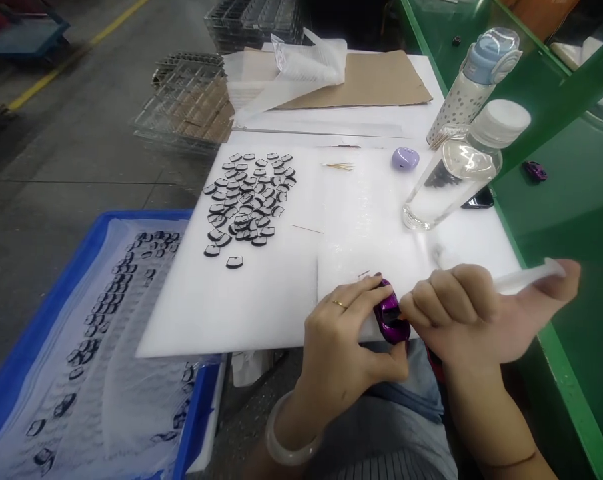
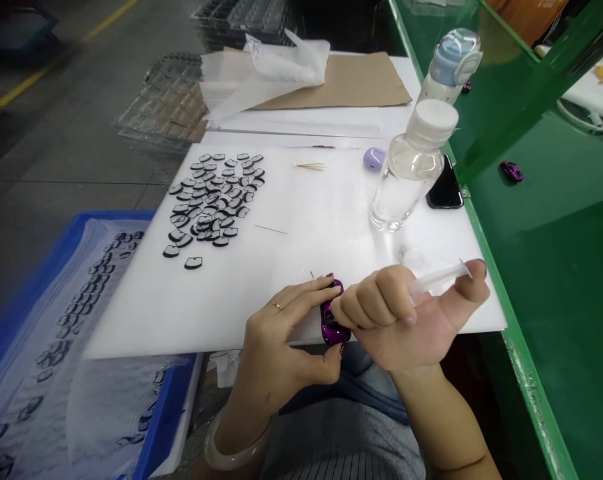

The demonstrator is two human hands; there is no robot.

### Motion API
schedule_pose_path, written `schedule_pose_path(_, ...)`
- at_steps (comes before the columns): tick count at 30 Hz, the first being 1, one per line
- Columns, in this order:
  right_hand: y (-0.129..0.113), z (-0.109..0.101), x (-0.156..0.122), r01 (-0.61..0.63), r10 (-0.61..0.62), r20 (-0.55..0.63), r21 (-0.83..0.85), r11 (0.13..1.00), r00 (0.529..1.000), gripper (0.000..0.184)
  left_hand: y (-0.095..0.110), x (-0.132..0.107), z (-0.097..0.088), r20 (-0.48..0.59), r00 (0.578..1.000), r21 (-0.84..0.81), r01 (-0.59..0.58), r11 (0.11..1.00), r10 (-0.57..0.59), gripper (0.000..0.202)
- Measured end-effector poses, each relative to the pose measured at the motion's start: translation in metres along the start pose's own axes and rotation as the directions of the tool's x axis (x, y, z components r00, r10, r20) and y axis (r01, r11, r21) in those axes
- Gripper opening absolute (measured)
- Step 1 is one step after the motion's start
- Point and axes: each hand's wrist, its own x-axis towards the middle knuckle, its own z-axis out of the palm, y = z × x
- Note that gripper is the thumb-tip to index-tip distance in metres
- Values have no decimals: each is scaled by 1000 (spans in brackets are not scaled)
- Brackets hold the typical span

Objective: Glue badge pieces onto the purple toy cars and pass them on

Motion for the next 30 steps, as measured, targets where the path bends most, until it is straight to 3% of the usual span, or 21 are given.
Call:
schedule_pose_path(9,5,-5,0,-32,32,6,58,998,999,63,0,1,-2,-3,1000,-4,5,1000,-5,46)
schedule_pose_path(15,5,-5,-1,-60,60,-15,3,998,998,65,0,1,-2,3,1000,-2,14,1000,-14,47)
schedule_pose_path(22,6,-4,-2,1,-4,-58,-44,999,998,65,0,1,-2,8,1000,7,10,1000,-10,47)
schedule_pose_path(30,3,-7,-5,-56,53,-35,-92,994,998,67,-2,0,-1,0,1000,1,-1,1000,1,45)
